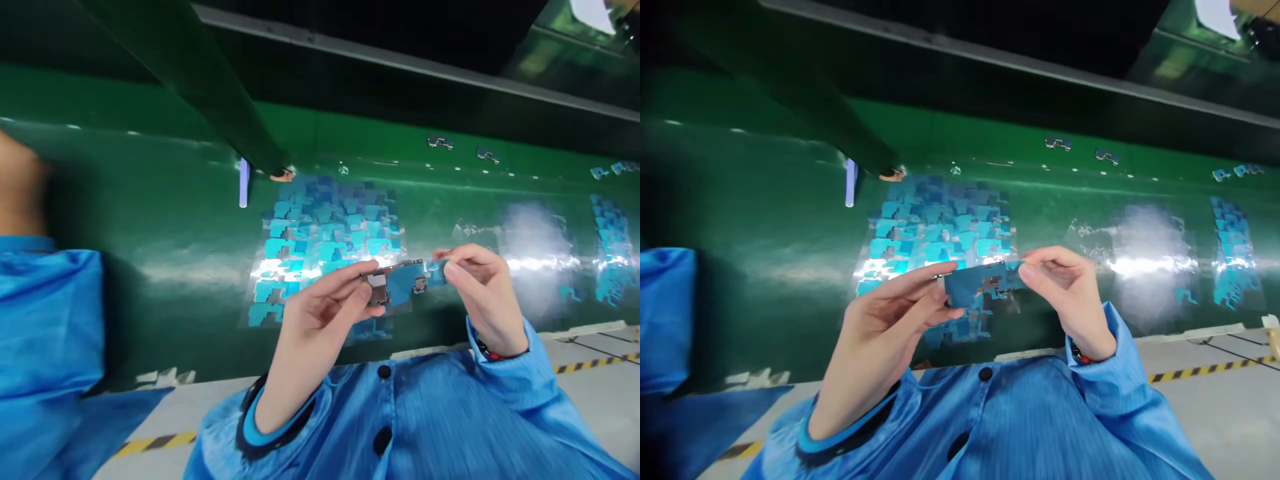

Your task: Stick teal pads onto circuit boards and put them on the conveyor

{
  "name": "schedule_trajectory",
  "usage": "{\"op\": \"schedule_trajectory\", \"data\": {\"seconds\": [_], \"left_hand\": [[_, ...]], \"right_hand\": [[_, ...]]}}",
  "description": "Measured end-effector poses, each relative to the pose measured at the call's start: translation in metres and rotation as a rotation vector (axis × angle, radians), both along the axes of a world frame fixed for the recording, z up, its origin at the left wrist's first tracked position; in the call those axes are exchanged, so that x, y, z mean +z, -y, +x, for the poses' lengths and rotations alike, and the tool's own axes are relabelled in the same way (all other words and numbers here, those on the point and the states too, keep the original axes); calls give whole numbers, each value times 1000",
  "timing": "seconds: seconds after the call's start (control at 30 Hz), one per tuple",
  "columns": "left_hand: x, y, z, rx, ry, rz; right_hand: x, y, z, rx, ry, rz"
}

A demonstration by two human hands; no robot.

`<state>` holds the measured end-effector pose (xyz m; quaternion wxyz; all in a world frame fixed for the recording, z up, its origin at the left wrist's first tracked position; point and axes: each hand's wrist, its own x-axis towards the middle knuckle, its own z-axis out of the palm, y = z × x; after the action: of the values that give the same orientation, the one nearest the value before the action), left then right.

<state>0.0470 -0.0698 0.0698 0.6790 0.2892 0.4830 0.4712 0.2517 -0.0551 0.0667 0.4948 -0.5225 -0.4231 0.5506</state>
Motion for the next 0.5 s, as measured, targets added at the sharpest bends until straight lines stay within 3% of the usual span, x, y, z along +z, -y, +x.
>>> {"op": "schedule_trajectory", "data": {"seconds": [0.13, 0.33, 0.5], "left_hand": [[6, 2, 0, -34, -9, 11], [21, 4, 4, 37, -118, -65], [24, 5, 1, 28, -218, -47]], "right_hand": [[2, -3, -8, 44, -19, -11], [6, -4, -15, 44, 48, 59], [11, -2, -19, 10, 145, 94]]}}
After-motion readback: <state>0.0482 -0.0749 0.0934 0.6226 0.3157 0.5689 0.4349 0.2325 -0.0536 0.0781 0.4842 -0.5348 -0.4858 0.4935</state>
